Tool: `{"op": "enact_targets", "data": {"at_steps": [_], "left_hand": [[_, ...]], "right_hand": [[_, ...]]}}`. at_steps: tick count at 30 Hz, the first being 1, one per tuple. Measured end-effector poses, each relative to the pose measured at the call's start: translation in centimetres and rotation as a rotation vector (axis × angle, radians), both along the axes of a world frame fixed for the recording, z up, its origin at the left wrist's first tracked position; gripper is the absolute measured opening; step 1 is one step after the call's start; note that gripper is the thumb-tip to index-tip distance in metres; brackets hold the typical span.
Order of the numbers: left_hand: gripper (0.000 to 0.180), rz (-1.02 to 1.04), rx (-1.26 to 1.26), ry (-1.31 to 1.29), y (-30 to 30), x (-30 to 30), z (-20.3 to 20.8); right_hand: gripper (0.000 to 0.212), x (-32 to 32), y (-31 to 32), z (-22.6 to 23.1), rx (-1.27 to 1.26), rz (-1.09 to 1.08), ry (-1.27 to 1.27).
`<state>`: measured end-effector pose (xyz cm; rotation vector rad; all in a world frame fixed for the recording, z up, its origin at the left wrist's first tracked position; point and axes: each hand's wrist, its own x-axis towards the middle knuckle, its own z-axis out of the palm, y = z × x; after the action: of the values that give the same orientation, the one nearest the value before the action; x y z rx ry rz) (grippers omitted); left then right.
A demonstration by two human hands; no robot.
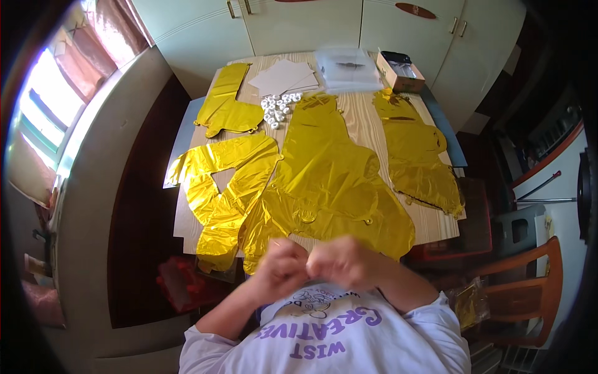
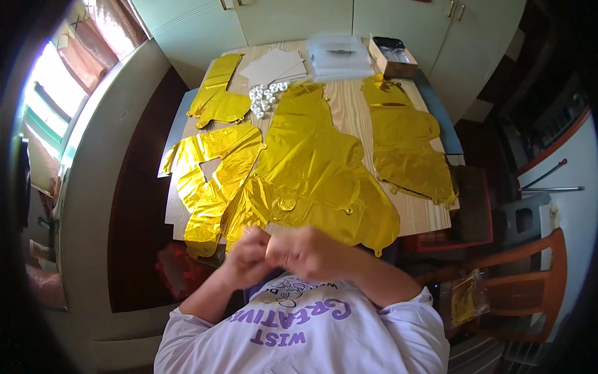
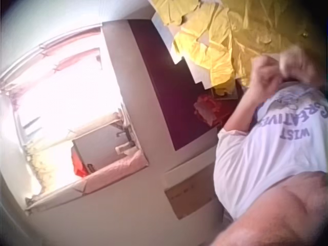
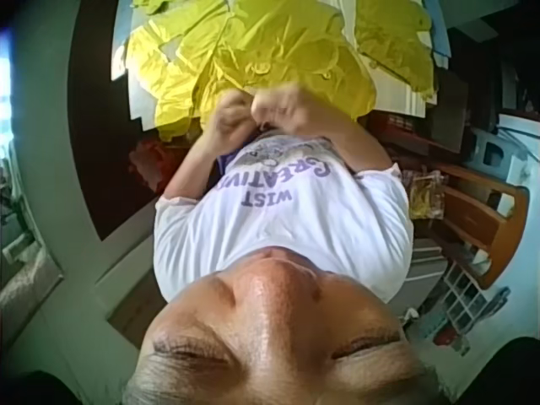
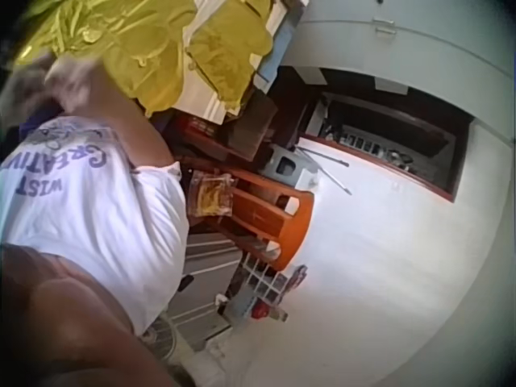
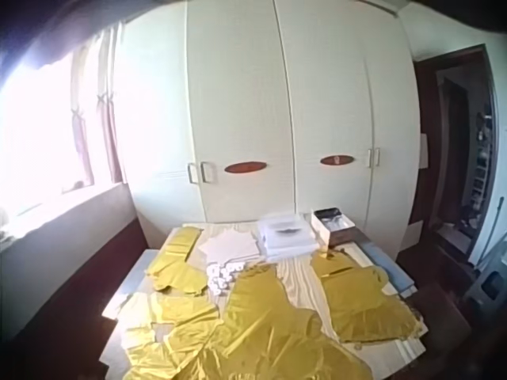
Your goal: Manual assembly of gold foil balloons by attaching plastic valves and string.
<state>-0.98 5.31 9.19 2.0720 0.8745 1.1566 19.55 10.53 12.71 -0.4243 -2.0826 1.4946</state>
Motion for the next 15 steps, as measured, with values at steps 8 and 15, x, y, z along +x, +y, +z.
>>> {"op": "enact_targets", "data": {"at_steps": [8, 15], "left_hand": [[0.008, 0.235, -0.078, -0.081, 0.6, -0.4, -1.5], [0.009, 0.27, -0.303, -0.247, 0.1, -0.4, 1.0]], "right_hand": [[0.02, -0.2, 0.1, 0.0, 0.004, 0.008, 0.035], [0.022, -0.4, 0.3, -2.1, 0.123, 0.046, -0.081]]}}
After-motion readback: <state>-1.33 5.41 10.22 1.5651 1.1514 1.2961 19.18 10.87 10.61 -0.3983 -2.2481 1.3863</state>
